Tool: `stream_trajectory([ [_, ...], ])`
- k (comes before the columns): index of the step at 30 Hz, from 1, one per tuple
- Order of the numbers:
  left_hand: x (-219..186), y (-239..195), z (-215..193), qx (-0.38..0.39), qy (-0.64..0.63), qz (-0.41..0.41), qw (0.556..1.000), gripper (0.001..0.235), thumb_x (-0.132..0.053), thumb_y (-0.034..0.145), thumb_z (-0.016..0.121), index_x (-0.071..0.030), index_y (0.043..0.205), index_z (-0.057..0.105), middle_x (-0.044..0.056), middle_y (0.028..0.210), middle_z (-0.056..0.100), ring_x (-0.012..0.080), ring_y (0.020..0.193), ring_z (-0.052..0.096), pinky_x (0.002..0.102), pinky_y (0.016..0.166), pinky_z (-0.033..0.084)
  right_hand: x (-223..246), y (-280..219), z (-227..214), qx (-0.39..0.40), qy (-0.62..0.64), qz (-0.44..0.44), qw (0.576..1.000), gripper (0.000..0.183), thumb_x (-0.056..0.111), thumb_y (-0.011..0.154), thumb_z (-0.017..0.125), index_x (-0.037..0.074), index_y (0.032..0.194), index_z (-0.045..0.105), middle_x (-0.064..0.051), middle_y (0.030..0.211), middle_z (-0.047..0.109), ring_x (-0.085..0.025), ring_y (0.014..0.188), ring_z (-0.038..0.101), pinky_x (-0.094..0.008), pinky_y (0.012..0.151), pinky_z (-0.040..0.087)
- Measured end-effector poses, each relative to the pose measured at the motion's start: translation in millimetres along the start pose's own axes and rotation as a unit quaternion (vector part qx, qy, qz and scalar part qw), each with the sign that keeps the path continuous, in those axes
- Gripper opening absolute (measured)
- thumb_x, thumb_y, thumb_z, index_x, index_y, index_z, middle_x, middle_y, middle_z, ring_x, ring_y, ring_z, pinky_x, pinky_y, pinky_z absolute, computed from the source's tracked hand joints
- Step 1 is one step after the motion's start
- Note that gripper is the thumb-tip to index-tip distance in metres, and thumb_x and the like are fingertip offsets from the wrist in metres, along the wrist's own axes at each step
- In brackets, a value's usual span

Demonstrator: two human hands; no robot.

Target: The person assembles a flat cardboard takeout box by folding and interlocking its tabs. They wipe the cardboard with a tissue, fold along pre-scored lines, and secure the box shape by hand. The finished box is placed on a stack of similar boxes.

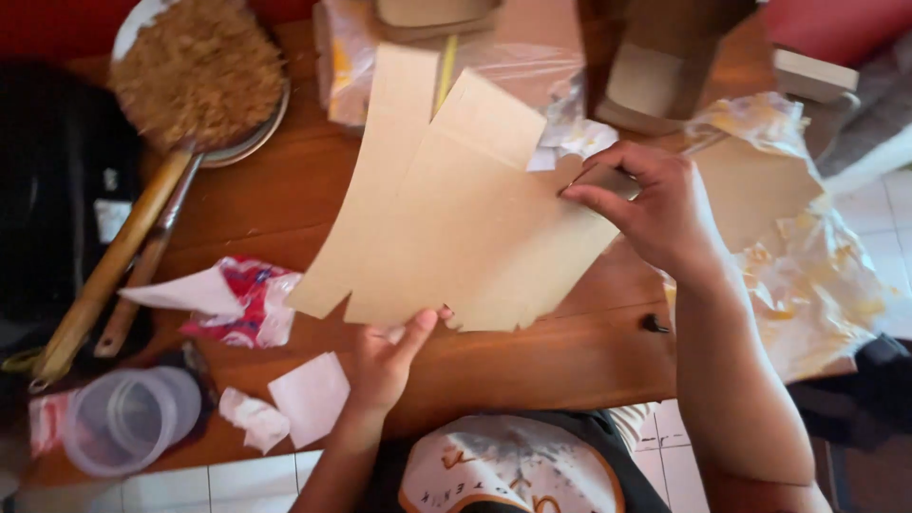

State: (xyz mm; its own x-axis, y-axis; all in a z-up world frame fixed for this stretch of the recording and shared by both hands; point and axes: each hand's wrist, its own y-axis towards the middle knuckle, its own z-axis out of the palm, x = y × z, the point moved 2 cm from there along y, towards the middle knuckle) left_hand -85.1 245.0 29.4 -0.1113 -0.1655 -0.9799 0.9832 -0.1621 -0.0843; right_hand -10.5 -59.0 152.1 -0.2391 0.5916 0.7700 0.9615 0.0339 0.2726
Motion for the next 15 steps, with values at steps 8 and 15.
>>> stream_trajectory([
  [8,-28,-22,18,0.236,0.153,-0.302,0.911,0.046,-0.045,0.100,0.047,-0.009,0.087,0.073,0.008,0.068,0.068,0.0167,0.068,0.063,0.032,0.079,0.049,-6,39,61,0.210,-0.063,0.067,0.973,0.039,0.015,0.083,0.075,0.014,0.120,0.062,-0.015,0.096,0.072,-0.039,0.098,0.066,-0.048,0.089,0.049],
  [15,-54,-17,-7,0.236,0.306,-0.195,0.902,0.040,-0.039,0.090,0.063,-0.018,0.124,0.062,0.010,0.099,0.075,0.0287,0.083,0.071,0.041,0.075,0.055,-53,21,105,0.119,-0.284,-0.169,0.936,0.061,0.036,0.083,0.078,0.021,0.139,0.056,-0.004,0.134,0.049,-0.028,0.122,0.050,-0.048,0.102,0.039],
])
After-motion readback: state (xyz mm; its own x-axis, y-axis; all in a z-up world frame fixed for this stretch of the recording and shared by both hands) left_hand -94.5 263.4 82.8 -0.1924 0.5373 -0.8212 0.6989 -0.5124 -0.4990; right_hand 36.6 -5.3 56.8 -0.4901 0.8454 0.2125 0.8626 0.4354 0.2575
